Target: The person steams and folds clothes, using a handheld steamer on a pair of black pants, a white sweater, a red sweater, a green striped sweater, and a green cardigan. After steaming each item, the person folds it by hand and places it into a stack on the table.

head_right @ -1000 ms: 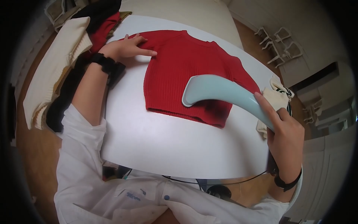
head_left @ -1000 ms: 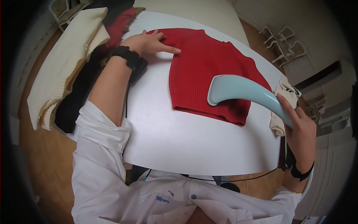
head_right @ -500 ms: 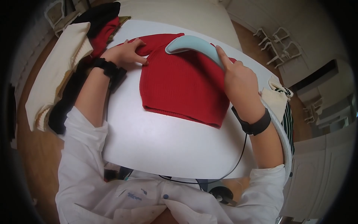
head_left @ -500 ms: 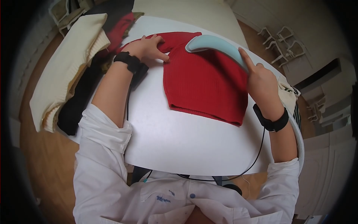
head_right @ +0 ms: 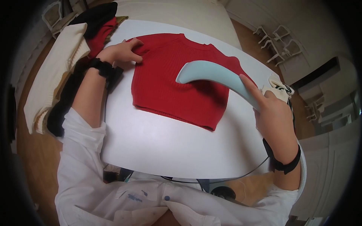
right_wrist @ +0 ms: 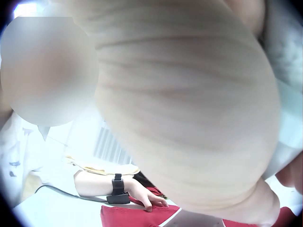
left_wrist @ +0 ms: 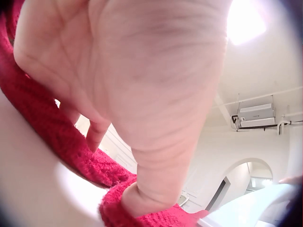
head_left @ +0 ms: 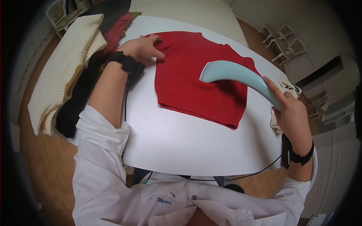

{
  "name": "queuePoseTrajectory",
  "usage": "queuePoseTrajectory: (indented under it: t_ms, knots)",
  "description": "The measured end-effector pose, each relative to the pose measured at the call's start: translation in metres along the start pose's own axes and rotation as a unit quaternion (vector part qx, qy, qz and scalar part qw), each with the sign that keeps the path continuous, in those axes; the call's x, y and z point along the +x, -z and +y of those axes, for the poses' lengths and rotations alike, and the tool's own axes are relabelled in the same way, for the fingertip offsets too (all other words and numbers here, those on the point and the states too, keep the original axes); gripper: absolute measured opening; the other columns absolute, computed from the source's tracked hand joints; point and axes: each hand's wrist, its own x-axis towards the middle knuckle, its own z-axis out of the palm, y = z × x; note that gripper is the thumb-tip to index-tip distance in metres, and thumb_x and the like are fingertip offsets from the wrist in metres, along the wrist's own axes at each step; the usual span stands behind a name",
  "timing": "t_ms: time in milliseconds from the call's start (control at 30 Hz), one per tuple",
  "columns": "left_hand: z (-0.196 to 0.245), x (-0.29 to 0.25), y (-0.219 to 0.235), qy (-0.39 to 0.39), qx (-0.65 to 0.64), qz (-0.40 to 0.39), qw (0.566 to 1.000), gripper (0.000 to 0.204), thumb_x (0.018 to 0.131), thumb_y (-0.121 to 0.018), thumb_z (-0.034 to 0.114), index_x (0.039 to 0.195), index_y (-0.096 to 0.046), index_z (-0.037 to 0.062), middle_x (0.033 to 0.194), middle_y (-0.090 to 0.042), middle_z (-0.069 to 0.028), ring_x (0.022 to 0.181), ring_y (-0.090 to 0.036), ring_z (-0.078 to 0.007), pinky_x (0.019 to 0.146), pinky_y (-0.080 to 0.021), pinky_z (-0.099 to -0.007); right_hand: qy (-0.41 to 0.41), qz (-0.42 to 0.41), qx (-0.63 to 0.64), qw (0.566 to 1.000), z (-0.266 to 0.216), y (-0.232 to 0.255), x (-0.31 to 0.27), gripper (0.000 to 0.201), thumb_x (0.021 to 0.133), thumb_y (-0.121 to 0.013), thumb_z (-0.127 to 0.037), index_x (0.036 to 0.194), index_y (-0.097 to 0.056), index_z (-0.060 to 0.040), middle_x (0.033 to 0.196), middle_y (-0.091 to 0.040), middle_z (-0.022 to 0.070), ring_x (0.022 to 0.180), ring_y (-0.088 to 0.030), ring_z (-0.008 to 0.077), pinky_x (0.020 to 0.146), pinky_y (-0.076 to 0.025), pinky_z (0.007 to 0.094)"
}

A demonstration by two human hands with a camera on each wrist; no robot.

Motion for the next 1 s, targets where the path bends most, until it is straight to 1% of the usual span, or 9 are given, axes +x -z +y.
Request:
queuePoseTrajectory:
  t_ms: [233, 333, 400, 533, 600, 733, 800, 900, 1000]
  knots:
    - [0.003, -0.006, 0.007, -0.011, 0.011, -0.032, 0.999, 0.099, 0.067, -0.080, 0.044, 0.156, -0.044, 0.0205, 0.146, -0.051, -0.0293, 0.137, -0.052, -0.0411, 0.115, -0.042, -0.0439, 0.005, 0.008, 0.007, 1.000, 0.001, 0.018, -0.028, 0.090, 0.076, -0.073, 0.006, 0.153, -0.052, -0.0370, 0.071, -0.056, 0.0106, 0.060, -0.062, 0.0287, 0.060, -0.052, 0.0414]
    - [0.007, -0.008, 0.007, -0.014, -0.007, -0.039, 0.999, 0.106, 0.065, -0.085, 0.052, 0.156, -0.044, 0.0182, 0.145, -0.053, -0.0293, 0.140, -0.048, -0.0427, 0.117, -0.040, -0.0467, 0.013, 0.018, 0.009, 1.000, 0.000, 0.019, -0.029, 0.090, 0.077, -0.073, 0.005, 0.153, -0.053, -0.0371, 0.070, -0.055, 0.0101, 0.059, -0.061, 0.0276, 0.060, -0.052, 0.0412]
    - [0.005, -0.005, 0.002, -0.013, 0.002, -0.012, 1.000, 0.116, 0.060, -0.089, 0.064, 0.155, -0.045, 0.0143, 0.144, -0.055, -0.0294, 0.143, -0.044, -0.0442, 0.119, -0.037, -0.0507, 0.020, 0.024, 0.014, 0.999, -0.001, 0.016, -0.023, 0.089, 0.077, -0.073, 0.005, 0.153, -0.053, -0.0372, 0.070, -0.055, 0.0100, 0.059, -0.061, 0.0272, 0.059, -0.052, 0.0411]
    - [0.005, -0.004, -0.002, -0.024, -0.024, 0.003, 0.999, 0.122, 0.057, -0.089, 0.072, 0.154, -0.046, 0.0115, 0.143, -0.057, -0.0279, 0.146, -0.040, -0.0449, 0.120, -0.034, -0.0539, 0.038, 0.048, 0.007, 0.998, -0.009, -0.003, 0.003, 0.086, 0.081, -0.070, 0.005, 0.154, -0.052, -0.0374, 0.072, -0.057, 0.0106, 0.059, -0.062, 0.0273, 0.059, -0.052, 0.0412]
    - [0.008, -0.009, 0.000, -0.027, 0.043, -0.004, 0.999, 0.116, 0.059, -0.091, 0.066, 0.153, -0.048, 0.0120, 0.144, -0.057, -0.0262, 0.145, -0.043, -0.0428, 0.120, -0.036, -0.0508, 0.042, 0.066, 0.031, 0.996, -0.018, -0.012, 0.022, 0.084, 0.083, -0.069, 0.005, 0.154, -0.051, -0.0373, 0.073, -0.058, 0.0110, 0.060, -0.062, 0.0280, 0.059, -0.052, 0.0413]
    - [0.005, -0.008, 0.005, -0.030, 0.019, -0.009, 0.999, 0.112, 0.062, -0.091, 0.062, 0.152, -0.048, 0.0115, 0.144, -0.058, -0.0254, 0.143, -0.046, -0.0399, 0.118, -0.039, -0.0475, 0.030, 0.079, 0.016, 0.996, -0.035, -0.030, 0.059, 0.078, 0.088, -0.062, 0.004, 0.154, -0.051, -0.0367, 0.075, -0.061, 0.0130, 0.064, -0.065, 0.0312, 0.060, -0.053, 0.0426]
    - [0.007, -0.009, 0.005, -0.019, 0.036, -0.008, 0.999, 0.107, 0.064, -0.091, 0.055, 0.152, -0.048, 0.0102, 0.145, -0.057, -0.0261, 0.138, -0.053, -0.0384, 0.116, -0.042, -0.0437, 0.045, 0.133, 0.017, 0.990, -0.040, -0.042, 0.076, 0.076, 0.088, -0.061, 0.002, 0.153, -0.052, -0.0370, 0.076, -0.062, 0.0131, 0.065, -0.065, 0.0311, 0.061, -0.054, 0.0429]
    - [0.009, -0.013, 0.013, -0.024, -0.008, -0.031, 0.999, 0.100, 0.068, -0.089, 0.048, 0.151, -0.049, 0.0099, 0.144, -0.059, -0.0267, 0.133, -0.058, -0.0403, 0.113, -0.044, -0.0422, 0.037, 0.144, 0.003, 0.989, -0.056, -0.041, 0.094, 0.074, 0.089, -0.058, 0.002, 0.153, -0.052, -0.0357, 0.077, -0.062, 0.0132, 0.066, -0.065, 0.0315, 0.063, -0.055, 0.0419]
    - [-0.003, -0.002, 0.010, -0.044, 0.007, -0.013, 0.999, 0.093, 0.072, -0.084, 0.039, 0.152, -0.046, 0.0102, 0.142, -0.061, -0.0269, 0.130, -0.060, -0.0411, 0.111, -0.047, -0.0405, 0.040, 0.156, 0.006, 0.987, -0.059, -0.045, 0.104, 0.074, 0.089, -0.058, 0.002, 0.153, -0.052, -0.0344, 0.076, -0.062, 0.0132, 0.066, -0.065, 0.0320, 0.064, -0.056, 0.0414]
